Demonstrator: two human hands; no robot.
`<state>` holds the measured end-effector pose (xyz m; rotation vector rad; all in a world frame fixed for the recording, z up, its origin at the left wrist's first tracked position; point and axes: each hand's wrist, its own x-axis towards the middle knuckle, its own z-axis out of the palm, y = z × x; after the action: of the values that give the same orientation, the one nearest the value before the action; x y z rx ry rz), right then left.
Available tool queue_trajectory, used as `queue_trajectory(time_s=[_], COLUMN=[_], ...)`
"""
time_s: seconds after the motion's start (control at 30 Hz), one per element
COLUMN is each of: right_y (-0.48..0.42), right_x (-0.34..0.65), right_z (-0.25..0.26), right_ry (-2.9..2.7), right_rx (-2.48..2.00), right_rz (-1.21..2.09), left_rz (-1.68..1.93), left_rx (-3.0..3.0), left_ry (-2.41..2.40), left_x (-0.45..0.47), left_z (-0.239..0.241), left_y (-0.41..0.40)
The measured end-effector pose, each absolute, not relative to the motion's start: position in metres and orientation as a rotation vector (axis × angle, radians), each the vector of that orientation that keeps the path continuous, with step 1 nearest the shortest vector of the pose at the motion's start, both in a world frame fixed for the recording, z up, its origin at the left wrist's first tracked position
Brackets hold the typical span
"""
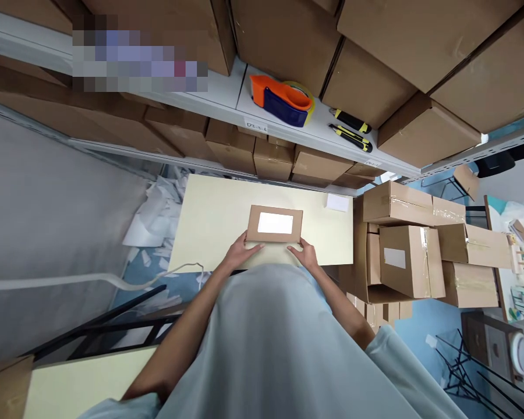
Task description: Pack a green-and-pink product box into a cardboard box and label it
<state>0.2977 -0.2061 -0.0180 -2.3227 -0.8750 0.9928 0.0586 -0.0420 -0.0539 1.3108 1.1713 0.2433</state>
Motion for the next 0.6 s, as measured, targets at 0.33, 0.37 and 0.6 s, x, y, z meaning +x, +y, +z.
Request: queue_trajectory(time_s=[0.33,0.37,0.6], right_y=[-0.157,-0.155,-0.170], right_x=[0.319,0.319,0.320], right_z=[-0.014,-0.012,-0.006], right_ry=[-0.820,-0.834,-0.963], right_rx=[-2.123,-2.104,-2.168], right_rz=[1.070,1.067,0.927], left_rz=[0.230,0.242,0.401], left_rx=[1.136,1.139,1.044], left_ry=[1.298,1.265,1.164], left_x=[0.074,0.072,0.048], left_z=[-0.029,-0.027,-0.035], left_y=[0.007,0.009,0.011])
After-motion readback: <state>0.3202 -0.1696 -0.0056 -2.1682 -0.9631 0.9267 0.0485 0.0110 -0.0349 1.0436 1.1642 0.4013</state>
